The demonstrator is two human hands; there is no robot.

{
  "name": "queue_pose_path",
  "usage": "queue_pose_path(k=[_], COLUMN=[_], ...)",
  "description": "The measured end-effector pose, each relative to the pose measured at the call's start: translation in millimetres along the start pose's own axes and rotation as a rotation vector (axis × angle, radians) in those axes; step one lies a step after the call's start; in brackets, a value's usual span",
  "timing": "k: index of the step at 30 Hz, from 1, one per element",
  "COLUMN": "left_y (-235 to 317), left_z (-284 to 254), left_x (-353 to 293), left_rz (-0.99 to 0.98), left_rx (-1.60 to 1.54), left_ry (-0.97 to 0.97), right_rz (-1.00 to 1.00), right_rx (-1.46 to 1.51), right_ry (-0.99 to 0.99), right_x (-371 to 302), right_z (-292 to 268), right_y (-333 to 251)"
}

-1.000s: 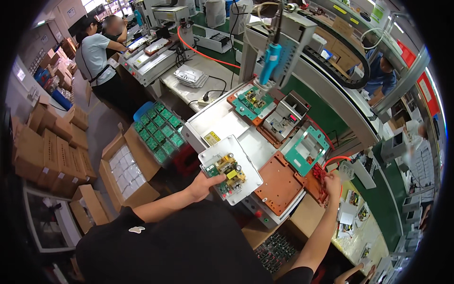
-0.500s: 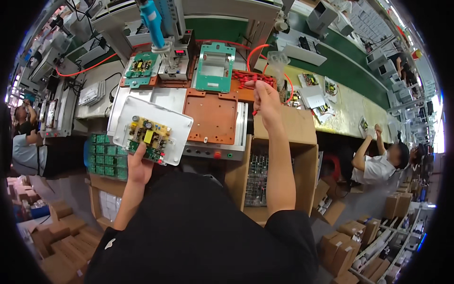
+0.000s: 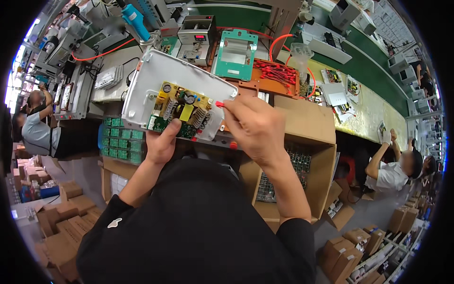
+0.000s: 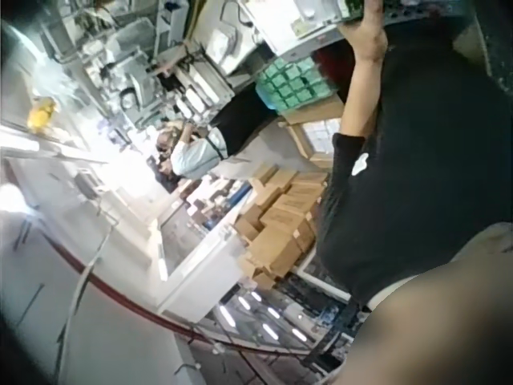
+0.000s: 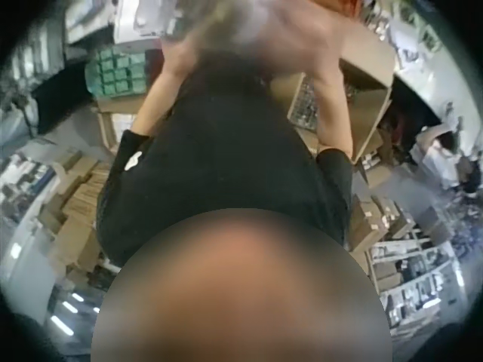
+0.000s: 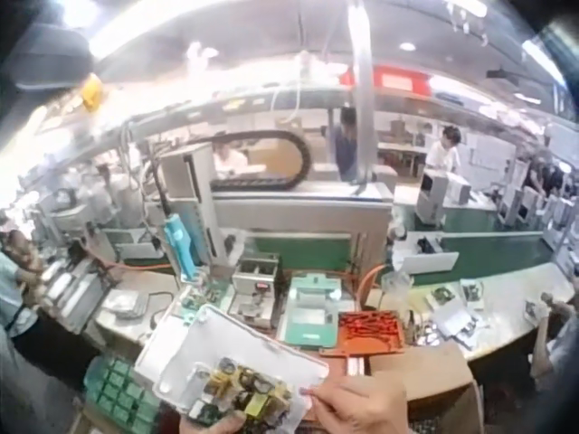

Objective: Assembling electronic components onto circuit boards and using a testing fixture.

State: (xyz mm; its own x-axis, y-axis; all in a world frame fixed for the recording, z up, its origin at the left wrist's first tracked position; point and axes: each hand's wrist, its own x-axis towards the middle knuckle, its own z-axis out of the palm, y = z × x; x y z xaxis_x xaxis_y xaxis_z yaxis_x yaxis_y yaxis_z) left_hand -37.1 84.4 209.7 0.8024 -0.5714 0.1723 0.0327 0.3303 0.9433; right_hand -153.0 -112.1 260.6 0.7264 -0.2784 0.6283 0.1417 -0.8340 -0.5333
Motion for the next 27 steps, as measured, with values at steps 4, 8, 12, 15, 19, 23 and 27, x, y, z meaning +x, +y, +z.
queue_pose_path(k=[4,8,12,15,19,23,27], left_y=[13,21,20,22,24,26,29], left_z=[10,15,9,10,14,9,6], left_x=[-5,-4,-4,-6,-8,-7,-8], left_rz=[0.087,0.275,0.388,0.4,0.338,0.38,0.454], left_rx=[0.101,0.367,0.553,0.57,0.458,0.515,0.563], left_ry=[-0.021,-0.067,-0.102,-0.092,-0.023,-0.065,-0.092], right_rz=[-0.115,-0.126,-0.117,-0.122,-0.132,-0.126,-0.109], right_rx=[-0.186,-0.243,-0.275,-0.29,-0.311,-0.344,-0.346], right_ry=[-0.014,-0.006,-0.026,-0.027,-0.007,-0.032,-0.064], right_x=[4,4,5,5,5,3,2], right_z=[2,5,10,11,7,13,16], right_y=[-9,-10,-14,-14,-16,-17,-22])
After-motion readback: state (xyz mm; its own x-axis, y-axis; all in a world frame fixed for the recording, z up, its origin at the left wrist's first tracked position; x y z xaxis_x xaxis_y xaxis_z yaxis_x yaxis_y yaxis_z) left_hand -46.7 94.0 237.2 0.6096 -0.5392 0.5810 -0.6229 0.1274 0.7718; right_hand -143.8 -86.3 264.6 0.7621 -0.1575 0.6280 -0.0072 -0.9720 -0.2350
